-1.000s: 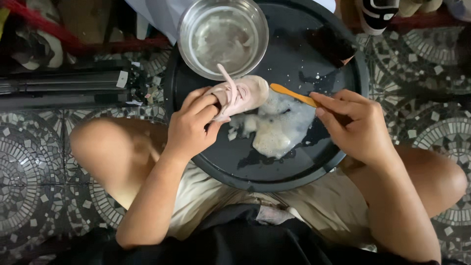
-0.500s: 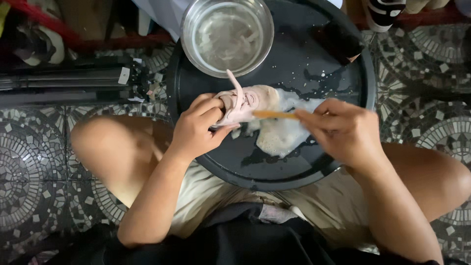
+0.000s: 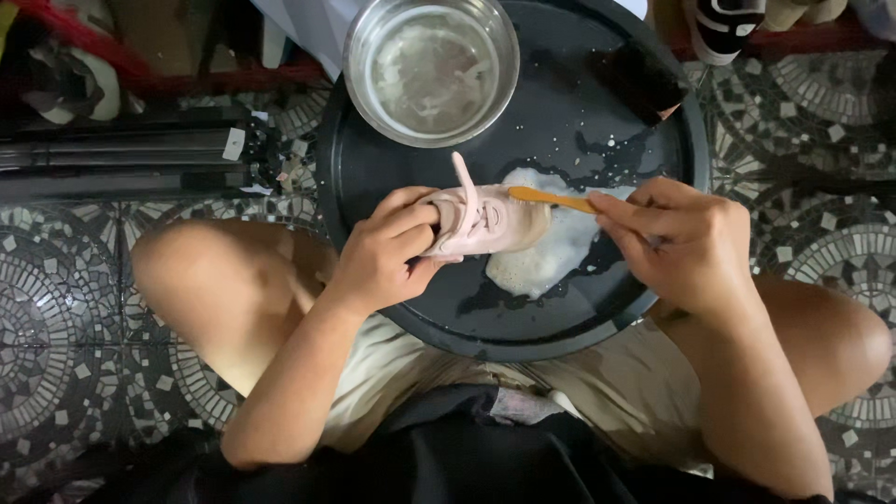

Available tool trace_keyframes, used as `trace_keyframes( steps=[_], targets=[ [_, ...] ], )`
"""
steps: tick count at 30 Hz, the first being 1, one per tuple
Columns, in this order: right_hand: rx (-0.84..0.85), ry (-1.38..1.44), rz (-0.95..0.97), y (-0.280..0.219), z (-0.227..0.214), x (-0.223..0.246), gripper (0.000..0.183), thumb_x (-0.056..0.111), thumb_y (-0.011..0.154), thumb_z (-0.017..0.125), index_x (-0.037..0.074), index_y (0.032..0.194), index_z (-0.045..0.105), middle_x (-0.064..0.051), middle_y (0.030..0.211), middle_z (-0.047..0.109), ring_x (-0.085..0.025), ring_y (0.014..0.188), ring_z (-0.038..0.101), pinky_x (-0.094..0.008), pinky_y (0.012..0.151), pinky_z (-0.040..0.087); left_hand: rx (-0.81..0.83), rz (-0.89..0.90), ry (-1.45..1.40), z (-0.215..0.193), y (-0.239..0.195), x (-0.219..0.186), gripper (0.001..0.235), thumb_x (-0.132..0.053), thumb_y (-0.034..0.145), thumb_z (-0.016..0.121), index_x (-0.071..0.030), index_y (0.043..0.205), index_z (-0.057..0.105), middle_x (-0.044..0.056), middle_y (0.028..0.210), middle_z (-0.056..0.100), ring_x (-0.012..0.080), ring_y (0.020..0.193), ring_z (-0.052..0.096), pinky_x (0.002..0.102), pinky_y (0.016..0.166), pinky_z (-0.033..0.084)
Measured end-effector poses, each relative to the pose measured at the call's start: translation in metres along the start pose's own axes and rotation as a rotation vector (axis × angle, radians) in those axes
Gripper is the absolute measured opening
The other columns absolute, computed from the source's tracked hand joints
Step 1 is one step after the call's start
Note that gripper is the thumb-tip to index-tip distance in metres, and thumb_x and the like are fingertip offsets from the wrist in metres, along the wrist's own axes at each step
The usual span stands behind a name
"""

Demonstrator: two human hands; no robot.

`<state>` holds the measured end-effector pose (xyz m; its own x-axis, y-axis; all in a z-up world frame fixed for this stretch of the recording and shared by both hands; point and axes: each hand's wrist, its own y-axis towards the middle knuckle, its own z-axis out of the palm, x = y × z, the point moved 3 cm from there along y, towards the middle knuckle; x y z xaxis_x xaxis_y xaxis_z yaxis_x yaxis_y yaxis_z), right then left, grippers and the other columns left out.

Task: The person sits cross-legged on the floor and scrubs a white sneaker using a toothbrush and soapy water. They repeatedly dip the brush into a metal bowl of water and scrub various parts of the shoe, including the sole and upper, over a black tray.

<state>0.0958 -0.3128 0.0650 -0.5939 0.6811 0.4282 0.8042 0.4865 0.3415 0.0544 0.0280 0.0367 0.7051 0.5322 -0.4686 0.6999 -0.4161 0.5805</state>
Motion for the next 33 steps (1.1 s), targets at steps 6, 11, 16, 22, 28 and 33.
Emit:
trace_keyframes(
  steps=[6, 11, 16, 22, 28, 33],
  targets=[
    [0.079, 0.194, -0.027, 0.005, -0.017, 0.016, 0.020, 0.013, 0.102, 0.086, 0.010, 0.122, 0.089, -0.001, 0.097, 0.080, -0.007, 0.060, 0.057, -0.023, 0.052, 0.046, -0.068, -0.037, -0.099, 0.002, -0.004, 0.006, 0.043, -0.009, 0.096, 0.091, 0.004, 0.081, 0.053, 0.015, 0.106, 0.068, 0.0423, 0.109, 0.070, 0.051, 0.101, 0.062],
    [-0.023, 0.082, -0.066, 0.003, -0.018, 0.011, 0.018, 0.007, 0.108, 0.088, 0.007, 0.126, 0.090, -0.003, 0.098, 0.077, -0.010, 0.065, 0.057, -0.027, 0.055, 0.045, -0.074, -0.038, -0.061, 0.006, -0.005, 0.009, 0.055, -0.017, 0.097, 0.095, 0.000, 0.078, 0.046, 0.013, 0.109, 0.069, 0.0389, 0.118, 0.071, 0.046, 0.094, 0.063],
    [0.001, 0.115, -0.085, 0.004, -0.017, 0.019, 0.018, 0.013, 0.105, 0.089, 0.014, 0.122, 0.091, 0.005, 0.096, 0.076, -0.007, 0.071, 0.064, -0.023, 0.060, 0.049, -0.101, -0.017, -0.051, 0.003, -0.004, 0.008, 0.053, -0.013, 0.093, 0.098, 0.002, 0.080, 0.049, 0.015, 0.111, 0.070, 0.0424, 0.121, 0.072, 0.047, 0.099, 0.065],
    [0.024, 0.164, -0.114, 0.007, -0.025, 0.019, 0.017, 0.007, 0.103, 0.088, 0.004, 0.119, 0.089, -0.005, 0.096, 0.080, -0.010, 0.060, 0.060, -0.023, 0.049, 0.049, -0.029, 0.012, -0.050, 0.003, -0.002, 0.001, 0.044, -0.008, 0.095, 0.096, 0.004, 0.081, 0.056, 0.014, 0.109, 0.070, 0.0396, 0.127, 0.071, 0.044, 0.105, 0.066],
    [0.072, 0.128, -0.054, 0.001, -0.025, 0.008, 0.019, 0.011, 0.102, 0.089, 0.008, 0.121, 0.090, 0.000, 0.095, 0.077, -0.009, 0.064, 0.061, -0.025, 0.054, 0.050, 0.017, 0.017, -0.049, 0.005, -0.010, 0.002, 0.044, -0.001, 0.088, 0.101, 0.004, 0.083, 0.057, 0.011, 0.114, 0.072, 0.0411, 0.130, 0.070, 0.043, 0.090, 0.068],
    [0.040, 0.174, -0.162, 0.007, -0.023, 0.018, 0.014, 0.010, 0.103, 0.084, 0.004, 0.114, 0.089, -0.001, 0.088, 0.078, -0.006, 0.051, 0.055, -0.023, 0.037, 0.040, -0.024, 0.017, -0.100, 0.005, -0.008, 0.003, 0.043, 0.001, 0.086, 0.101, 0.006, 0.084, 0.059, 0.016, 0.112, 0.069, 0.0453, 0.127, 0.069, 0.049, 0.106, 0.065]
  ],
)
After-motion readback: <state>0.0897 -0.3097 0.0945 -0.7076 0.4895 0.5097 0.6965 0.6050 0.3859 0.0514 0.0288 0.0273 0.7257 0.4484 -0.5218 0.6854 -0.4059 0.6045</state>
